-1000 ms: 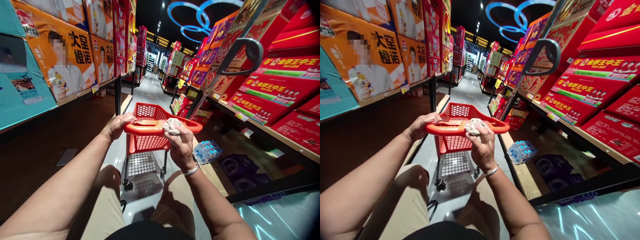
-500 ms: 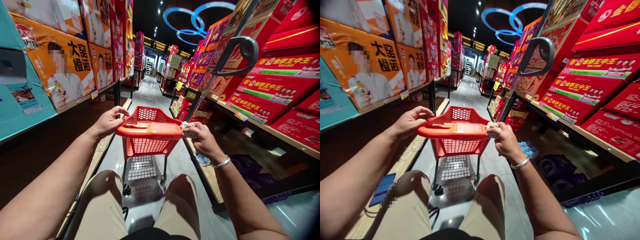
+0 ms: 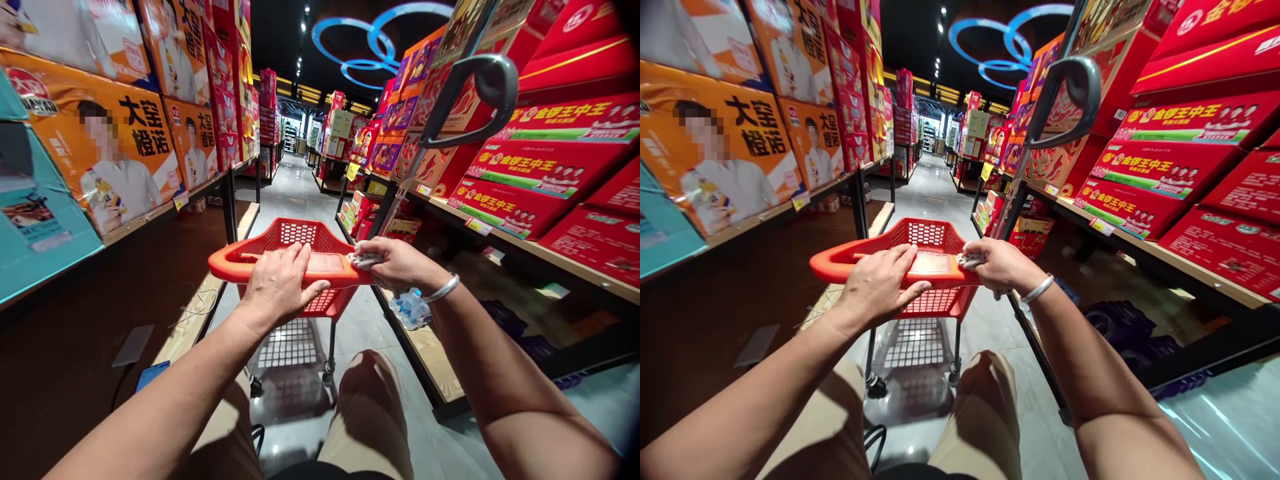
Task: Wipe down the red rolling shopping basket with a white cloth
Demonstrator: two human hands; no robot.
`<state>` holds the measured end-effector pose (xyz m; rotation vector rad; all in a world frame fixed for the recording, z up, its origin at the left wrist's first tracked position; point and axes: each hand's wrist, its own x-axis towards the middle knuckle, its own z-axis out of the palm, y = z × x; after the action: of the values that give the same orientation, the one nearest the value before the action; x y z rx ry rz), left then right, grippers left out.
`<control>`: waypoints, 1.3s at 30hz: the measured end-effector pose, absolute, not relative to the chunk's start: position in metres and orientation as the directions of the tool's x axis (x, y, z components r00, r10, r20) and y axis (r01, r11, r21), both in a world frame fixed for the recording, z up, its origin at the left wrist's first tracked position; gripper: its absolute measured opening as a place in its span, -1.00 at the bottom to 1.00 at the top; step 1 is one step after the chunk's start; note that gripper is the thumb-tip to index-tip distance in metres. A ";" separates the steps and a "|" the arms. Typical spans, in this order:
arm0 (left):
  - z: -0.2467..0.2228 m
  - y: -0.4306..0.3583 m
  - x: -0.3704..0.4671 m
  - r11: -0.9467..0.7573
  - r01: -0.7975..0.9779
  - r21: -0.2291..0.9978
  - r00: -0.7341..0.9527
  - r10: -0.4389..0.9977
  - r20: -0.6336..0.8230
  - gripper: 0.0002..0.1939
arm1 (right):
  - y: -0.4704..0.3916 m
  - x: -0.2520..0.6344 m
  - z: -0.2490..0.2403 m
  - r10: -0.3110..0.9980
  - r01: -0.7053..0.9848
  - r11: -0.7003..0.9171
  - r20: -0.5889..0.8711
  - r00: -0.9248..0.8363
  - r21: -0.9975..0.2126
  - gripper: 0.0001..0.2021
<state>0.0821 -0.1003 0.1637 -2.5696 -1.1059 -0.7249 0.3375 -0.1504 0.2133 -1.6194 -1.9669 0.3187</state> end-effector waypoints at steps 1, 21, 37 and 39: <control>0.163 -0.099 0.081 -0.685 0.728 -0.038 0.590 0.597 0.543 -0.22 | -0.142 0.334 0.214 0.965 0.794 0.224 0.243 -0.100 -0.565 -0.81; 0.159 -0.064 0.023 -0.718 0.691 -0.088 0.614 0.518 0.595 -0.11 | -0.140 0.363 0.259 0.827 0.730 0.453 -0.065 -0.559 -0.511 -0.75; 0.165 -0.056 0.003 -0.744 0.668 -0.005 0.621 0.553 0.555 -0.18 | -0.230 0.292 0.173 0.568 0.724 0.686 0.673 -0.473 -0.070 -0.72; 0.168 -0.055 0.003 -0.753 0.658 0.021 0.629 0.565 0.533 -0.19 | -0.229 0.287 0.186 0.604 0.744 0.668 0.573 -0.555 0.016 -0.76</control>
<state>0.0027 -0.0553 0.1684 -2.6736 -1.0136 -0.7843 0.2871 -0.2293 0.1863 -1.0403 -2.3494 -0.3485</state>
